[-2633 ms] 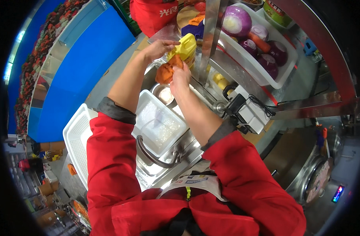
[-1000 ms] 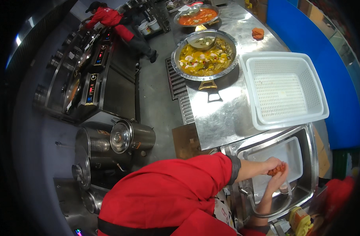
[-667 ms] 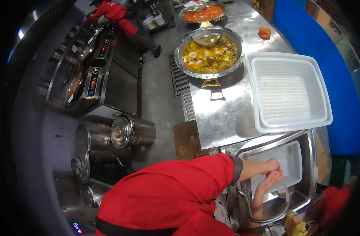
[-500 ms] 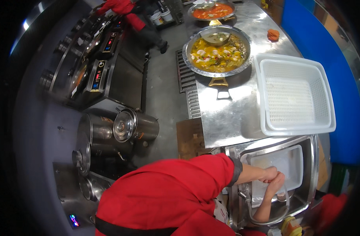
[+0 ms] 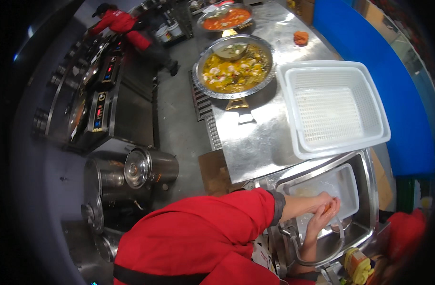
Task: The person retrieves a purple cloth, stirs a large pot of sliced meat with a ladle, then washes a white plastic container and a basket in the sink. They return to the pot to stir the meat again and place the container nearby.
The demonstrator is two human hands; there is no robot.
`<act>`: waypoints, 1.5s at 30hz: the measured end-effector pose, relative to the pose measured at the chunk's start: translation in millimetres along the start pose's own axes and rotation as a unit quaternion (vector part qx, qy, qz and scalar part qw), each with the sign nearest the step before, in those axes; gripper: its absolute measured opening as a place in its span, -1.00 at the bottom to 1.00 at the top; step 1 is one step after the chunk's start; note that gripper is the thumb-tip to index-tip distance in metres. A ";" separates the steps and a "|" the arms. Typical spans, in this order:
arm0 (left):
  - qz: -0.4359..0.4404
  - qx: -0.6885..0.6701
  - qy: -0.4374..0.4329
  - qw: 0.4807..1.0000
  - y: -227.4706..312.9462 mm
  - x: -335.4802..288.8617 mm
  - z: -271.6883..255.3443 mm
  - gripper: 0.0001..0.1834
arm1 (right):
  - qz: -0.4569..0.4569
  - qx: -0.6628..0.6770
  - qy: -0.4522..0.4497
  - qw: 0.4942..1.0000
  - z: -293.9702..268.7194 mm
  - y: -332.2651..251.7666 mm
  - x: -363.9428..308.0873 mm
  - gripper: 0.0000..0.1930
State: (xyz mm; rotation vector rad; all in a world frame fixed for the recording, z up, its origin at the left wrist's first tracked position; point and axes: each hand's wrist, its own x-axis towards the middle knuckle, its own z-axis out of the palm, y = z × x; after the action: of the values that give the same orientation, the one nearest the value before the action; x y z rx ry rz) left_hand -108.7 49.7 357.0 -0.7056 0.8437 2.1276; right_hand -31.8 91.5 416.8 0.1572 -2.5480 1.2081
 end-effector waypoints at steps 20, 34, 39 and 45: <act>-0.088 0.110 -0.098 0.985 -36.5 8.2 47.6 -0.72 | 0.020 -0.070 0.101 0.992 -46.7 38.4 1.5 -0.66; -0.030 0.304 -0.060 0.950 -18.4 -37.0 17.0 -0.65 | 0.282 -0.071 0.005 0.957 -32.2 140.8 -19.0 -0.67; 0.089 0.216 -0.088 0.968 -1.3 -0.1 30.8 -0.66 | 0.412 0.243 0.175 0.861 -22.9 137.4 33.5 -0.71; -0.077 0.001 -0.053 0.996 -37.3 52.1 78.0 -0.79 | 0.069 -0.101 0.182 0.976 -47.6 16.8 13.1 -0.57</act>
State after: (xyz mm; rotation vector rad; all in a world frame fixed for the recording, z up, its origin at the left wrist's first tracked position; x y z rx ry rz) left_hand -126.6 149.0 357.6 -0.6307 0.7112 2.0065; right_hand -36.8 139.3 437.0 -0.2688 -2.3617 0.9141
